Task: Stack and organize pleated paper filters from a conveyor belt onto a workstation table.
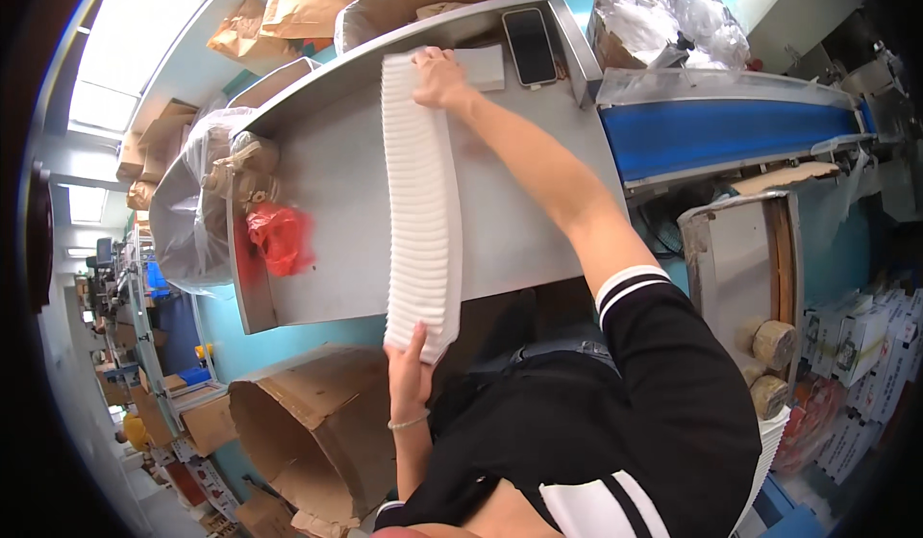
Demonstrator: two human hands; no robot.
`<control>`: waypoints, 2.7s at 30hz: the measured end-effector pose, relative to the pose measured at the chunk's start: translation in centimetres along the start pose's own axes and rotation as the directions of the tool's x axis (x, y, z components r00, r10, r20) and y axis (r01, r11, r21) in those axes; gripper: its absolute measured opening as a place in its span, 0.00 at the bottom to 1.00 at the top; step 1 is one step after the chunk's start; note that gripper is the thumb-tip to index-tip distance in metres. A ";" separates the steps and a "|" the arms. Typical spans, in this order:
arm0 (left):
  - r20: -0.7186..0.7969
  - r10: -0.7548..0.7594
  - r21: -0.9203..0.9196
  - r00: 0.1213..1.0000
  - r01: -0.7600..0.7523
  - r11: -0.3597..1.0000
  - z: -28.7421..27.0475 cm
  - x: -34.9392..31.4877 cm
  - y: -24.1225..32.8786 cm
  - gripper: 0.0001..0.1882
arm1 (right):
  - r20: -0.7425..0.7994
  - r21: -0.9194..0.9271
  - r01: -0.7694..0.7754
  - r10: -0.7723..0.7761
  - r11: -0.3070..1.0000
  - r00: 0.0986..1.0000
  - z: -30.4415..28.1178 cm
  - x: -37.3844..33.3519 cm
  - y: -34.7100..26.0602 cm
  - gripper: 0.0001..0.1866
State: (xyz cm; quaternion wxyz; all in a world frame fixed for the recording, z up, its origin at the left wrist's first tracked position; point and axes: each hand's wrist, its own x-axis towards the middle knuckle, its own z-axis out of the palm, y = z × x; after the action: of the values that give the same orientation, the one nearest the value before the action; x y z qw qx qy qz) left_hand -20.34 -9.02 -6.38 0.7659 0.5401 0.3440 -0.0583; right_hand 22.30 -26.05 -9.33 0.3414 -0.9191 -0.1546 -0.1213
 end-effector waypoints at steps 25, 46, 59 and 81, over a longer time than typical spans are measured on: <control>0.120 -0.200 0.341 0.972 0.148 0.928 9.8 9.5 1.5 0.33 | -0.803 -0.065 -0.938 0.541 0.340 0.251 -31.1 -67.4 -3.9 0.39; 0.064 -0.397 0.380 0.916 0.346 0.858 9.1 12.9 2.1 0.35 | -0.871 0.163 -0.945 0.492 0.284 -0.003 -33.1 -72.3 -11.2 0.13; 0.493 -0.219 -0.086 0.842 0.298 0.951 5.9 3.9 -0.4 0.28 | 0.767 0.637 -0.687 0.371 -0.349 0.523 -12.4 -39.1 -11.4 0.56; 0.682 0.395 0.724 0.615 -0.643 -0.251 24.7 33.9 21.6 0.35 | 0.837 0.540 -0.594 0.455 -0.596 0.304 -8.4 -32.2 -13.1 0.45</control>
State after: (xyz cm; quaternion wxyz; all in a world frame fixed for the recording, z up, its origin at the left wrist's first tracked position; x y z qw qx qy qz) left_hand 26.69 -12.01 -4.93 0.1615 0.9777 -0.1335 0.0144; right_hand -13.15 -28.71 -6.01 0.8342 -0.2775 0.3720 0.2978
